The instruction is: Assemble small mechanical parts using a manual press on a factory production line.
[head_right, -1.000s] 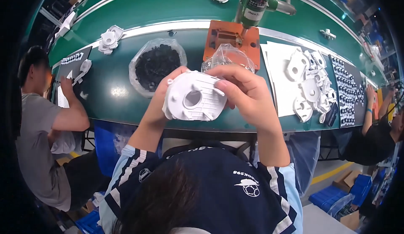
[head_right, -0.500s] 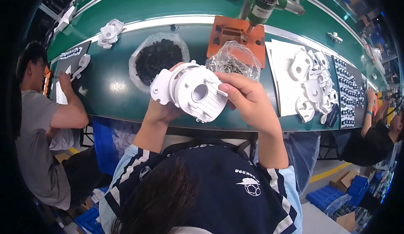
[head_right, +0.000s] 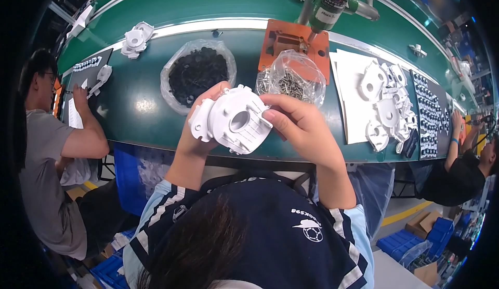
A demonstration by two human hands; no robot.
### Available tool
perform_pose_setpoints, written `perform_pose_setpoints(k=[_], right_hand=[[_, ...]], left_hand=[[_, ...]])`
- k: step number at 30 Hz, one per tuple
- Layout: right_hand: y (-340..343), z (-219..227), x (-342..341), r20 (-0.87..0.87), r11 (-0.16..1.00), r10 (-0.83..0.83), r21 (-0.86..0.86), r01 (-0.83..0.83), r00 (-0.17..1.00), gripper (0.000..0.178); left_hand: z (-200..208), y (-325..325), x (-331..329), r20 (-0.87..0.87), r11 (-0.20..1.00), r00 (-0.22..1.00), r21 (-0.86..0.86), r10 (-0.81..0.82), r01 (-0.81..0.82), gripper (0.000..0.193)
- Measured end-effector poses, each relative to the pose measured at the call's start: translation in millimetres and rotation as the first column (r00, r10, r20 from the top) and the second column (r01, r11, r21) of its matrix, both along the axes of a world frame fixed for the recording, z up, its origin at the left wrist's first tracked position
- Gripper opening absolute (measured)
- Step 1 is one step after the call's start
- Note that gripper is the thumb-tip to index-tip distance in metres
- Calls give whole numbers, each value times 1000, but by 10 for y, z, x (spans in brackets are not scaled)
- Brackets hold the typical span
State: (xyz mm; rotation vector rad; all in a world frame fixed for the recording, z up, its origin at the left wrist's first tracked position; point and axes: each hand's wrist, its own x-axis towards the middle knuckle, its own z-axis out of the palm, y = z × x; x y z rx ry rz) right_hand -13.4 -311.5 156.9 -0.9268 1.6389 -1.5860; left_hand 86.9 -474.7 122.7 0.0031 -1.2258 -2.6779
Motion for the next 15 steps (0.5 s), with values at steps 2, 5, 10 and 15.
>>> perform_pose_setpoints(k=[2, 5, 10, 15], right_hand=[[4, 10, 0, -21, 1000, 7, -5, -7, 1000, 26], [9, 46, -37, 72, 995, 76, 59, -80, 994, 26], [-114, 43, 133, -108, 982, -181, -75, 173, 978, 26], [-102, 61, 175, -342, 987, -153, -99, 126, 927, 41]], left_hand=[[5, -19, 21, -7, 1000, 1000, -2, -11, 11, 23], [29, -51, 23, 75, 991, 997, -135, 5, 5, 23], [25, -103, -14, 245, 997, 969, 73, -35, 17, 33], [-167, -117, 81, 110, 942, 990, 332, -84, 43, 48]])
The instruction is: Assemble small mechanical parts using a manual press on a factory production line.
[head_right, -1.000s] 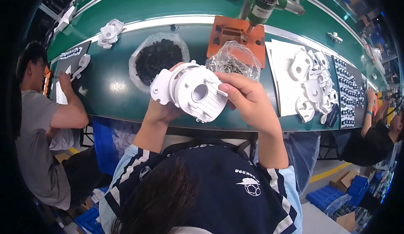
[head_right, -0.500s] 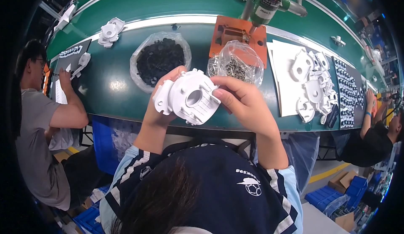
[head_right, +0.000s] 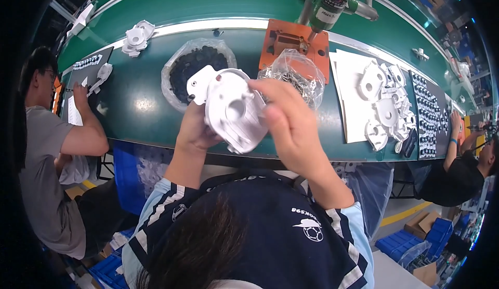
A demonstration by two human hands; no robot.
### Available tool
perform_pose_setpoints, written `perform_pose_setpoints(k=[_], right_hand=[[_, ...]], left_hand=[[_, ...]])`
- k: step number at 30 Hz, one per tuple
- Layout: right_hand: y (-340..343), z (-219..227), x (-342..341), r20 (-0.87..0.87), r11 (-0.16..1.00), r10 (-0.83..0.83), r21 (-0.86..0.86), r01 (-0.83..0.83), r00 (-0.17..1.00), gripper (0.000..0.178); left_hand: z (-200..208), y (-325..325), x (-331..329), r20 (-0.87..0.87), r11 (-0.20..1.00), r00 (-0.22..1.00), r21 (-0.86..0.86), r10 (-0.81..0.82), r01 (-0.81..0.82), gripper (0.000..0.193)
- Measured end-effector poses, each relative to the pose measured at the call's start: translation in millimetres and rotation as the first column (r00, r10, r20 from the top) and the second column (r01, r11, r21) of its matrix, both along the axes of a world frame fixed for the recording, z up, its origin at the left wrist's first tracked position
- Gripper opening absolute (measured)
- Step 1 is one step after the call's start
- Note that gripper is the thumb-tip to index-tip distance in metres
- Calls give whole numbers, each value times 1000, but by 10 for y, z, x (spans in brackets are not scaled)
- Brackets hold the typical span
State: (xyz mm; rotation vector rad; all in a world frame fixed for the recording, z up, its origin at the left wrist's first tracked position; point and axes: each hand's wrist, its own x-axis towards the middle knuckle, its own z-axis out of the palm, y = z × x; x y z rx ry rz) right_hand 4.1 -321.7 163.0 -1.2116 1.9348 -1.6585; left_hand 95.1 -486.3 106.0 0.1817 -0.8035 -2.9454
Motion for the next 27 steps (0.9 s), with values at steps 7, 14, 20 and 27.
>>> perform_pose_setpoints(k=[7, 14, 20, 27], right_hand=[[-183, -147, 229, -219, 999, -11, 27, 18, 976, 60], [-158, 79, 65, 216, 999, -23, -19, 28, 976, 53], [-217, 28, -43, -70, 997, -29, 76, 35, 997, 52], [-262, 87, 13, 189, 999, 38, -15, -35, 981, 50]], left_hand=[[130, 143, -64, 75, 969, 971, -118, 228, -218, 40], [287, 114, 7, 92, 968, 980, -196, 176, -156, 23], [251, 155, -33, -106, 959, 987, -246, 120, -143, 18], [216, 183, -56, -91, 957, 990, -258, 111, -131, 18]])
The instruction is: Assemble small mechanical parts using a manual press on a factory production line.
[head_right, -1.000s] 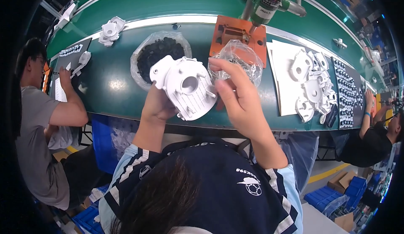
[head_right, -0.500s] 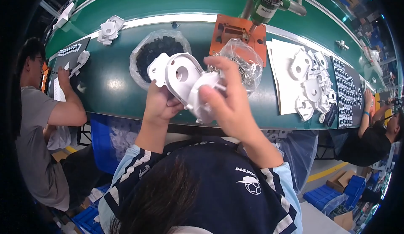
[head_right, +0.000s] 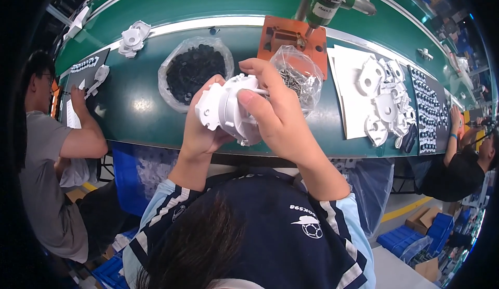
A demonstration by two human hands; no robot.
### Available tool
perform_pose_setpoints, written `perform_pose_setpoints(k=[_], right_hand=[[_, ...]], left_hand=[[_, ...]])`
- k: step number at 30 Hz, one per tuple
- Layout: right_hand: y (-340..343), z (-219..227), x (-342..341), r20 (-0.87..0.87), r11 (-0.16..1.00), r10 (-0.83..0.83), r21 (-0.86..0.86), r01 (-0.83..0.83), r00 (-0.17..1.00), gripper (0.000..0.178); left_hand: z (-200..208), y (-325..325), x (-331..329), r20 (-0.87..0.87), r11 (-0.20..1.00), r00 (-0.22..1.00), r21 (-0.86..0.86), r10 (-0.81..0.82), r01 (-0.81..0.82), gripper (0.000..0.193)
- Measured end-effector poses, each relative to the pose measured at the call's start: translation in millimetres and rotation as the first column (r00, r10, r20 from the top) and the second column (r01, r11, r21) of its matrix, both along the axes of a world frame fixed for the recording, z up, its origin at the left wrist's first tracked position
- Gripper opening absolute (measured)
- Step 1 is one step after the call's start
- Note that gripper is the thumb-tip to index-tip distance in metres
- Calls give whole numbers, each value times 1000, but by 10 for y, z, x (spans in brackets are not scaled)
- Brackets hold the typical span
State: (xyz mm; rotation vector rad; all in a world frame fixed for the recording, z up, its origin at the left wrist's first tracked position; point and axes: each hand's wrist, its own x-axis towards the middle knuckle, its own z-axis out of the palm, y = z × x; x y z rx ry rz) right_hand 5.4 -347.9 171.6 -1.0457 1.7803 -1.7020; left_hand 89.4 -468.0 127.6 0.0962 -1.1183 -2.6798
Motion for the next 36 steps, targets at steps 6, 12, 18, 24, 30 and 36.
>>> perform_pose_setpoints(k=[6, 12, 18, 24, 30, 36], right_hand=[[-16, -96, 7, 4, 998, -64, -13, 64, 998, 45], [-130, 61, -68, 178, 950, -155, -242, 196, 972, 34], [-15, -86, -108, 76, 979, -74, -185, 87, 994, 40], [264, -213, -493, -410, 943, -299, 11, 332, 862, 25], [340, -492, -472, -662, 950, -207, 41, 310, 721, 10], [347, -487, -424, -666, 938, -198, 84, 337, 719, 10]], left_hand=[[-6, 100, -62, -2, 997, 997, 3, 76, -76, 21], [-16, 137, -39, -421, 777, 827, -345, 373, -526, 49], [-50, 149, -69, -344, 633, 846, -561, 408, -534, 30], [60, -652, -947, -435, -230, 885, -890, 168, -394, 20], [-218, -590, -1653, -511, -598, 837, -614, -196, -515, 11], [-265, -422, -1603, -506, -671, 827, -527, -245, -522, 12]])
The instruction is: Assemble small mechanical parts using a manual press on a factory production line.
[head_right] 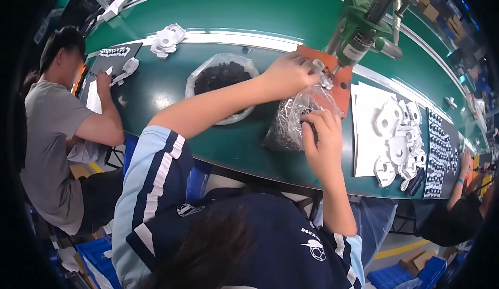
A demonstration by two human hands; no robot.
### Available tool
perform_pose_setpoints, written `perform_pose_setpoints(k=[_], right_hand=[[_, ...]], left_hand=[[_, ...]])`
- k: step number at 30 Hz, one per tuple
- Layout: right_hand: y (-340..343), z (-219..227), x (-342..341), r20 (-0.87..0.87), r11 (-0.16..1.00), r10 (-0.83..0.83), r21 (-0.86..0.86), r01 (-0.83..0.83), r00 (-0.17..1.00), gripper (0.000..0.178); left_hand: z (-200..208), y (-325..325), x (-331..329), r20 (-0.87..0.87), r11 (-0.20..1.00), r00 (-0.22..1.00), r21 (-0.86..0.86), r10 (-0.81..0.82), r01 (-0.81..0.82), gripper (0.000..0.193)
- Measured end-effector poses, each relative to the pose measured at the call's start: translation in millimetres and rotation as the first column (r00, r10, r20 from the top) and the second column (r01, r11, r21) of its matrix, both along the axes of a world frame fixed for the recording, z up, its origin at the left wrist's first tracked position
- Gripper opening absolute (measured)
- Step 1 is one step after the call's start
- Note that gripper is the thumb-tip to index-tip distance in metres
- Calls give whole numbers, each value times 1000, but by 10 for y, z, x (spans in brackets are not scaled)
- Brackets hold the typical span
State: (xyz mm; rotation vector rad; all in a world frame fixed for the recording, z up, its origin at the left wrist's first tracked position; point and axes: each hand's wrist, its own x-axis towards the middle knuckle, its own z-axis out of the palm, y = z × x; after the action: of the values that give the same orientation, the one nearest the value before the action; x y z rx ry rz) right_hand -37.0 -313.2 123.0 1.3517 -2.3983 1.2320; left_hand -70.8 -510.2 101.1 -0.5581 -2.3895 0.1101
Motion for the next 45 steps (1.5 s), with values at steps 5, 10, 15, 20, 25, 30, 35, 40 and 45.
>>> perform_pose_setpoints(k=[5, 10, 15, 20, 25, 30, 35, 40, 45], right_hand=[[-26, -17, -28, 24, 999, 31, -10, -31, 999, 11], [7, 32, -54, 32, 999, 36, 24, -36, 999, 12], [-7, 9, -59, 32, 999, 21, 32, -22, 999, 12], [10, -43, -99, 12, 999, 35, -3, -35, 999, 13], [30, -69, -120, -12, 998, 55, -32, -55, 998, 14], [57, -114, -122, -7, 999, 30, -35, -30, 1000, 13], [60, -90, -115, 37, 997, 59, -60, -57, 998, 13], [31, -55, -164, 32, 997, 69, 14, -70, 997, 17], [-152, 155, -281, -125, 959, 132, 268, -95, 983, 17]], left_hand=[[-43, 18, -81, -66, 994, 997, 102, -32, 38, 13], [-145, -67, -93, -78, 975, 985, 150, -155, 165, 20], [-223, -47, -119, -63, 943, 979, 264, -195, 205, 14], [-162, -162, -218, 69, 947, 966, 227, -249, 228, 18], [-101, -184, -173, 87, 956, 968, 201, -235, 214, 19], [-92, -78, -114, 248, 961, 941, 209, -229, 179, 24], [-61, -142, -125, 229, 975, 949, 111, -215, 194, 18], [-115, -167, -155, 340, 917, 893, 363, -294, 164, 12], [190, -228, -245, 635, 843, 724, 520, -271, -140, 24]])
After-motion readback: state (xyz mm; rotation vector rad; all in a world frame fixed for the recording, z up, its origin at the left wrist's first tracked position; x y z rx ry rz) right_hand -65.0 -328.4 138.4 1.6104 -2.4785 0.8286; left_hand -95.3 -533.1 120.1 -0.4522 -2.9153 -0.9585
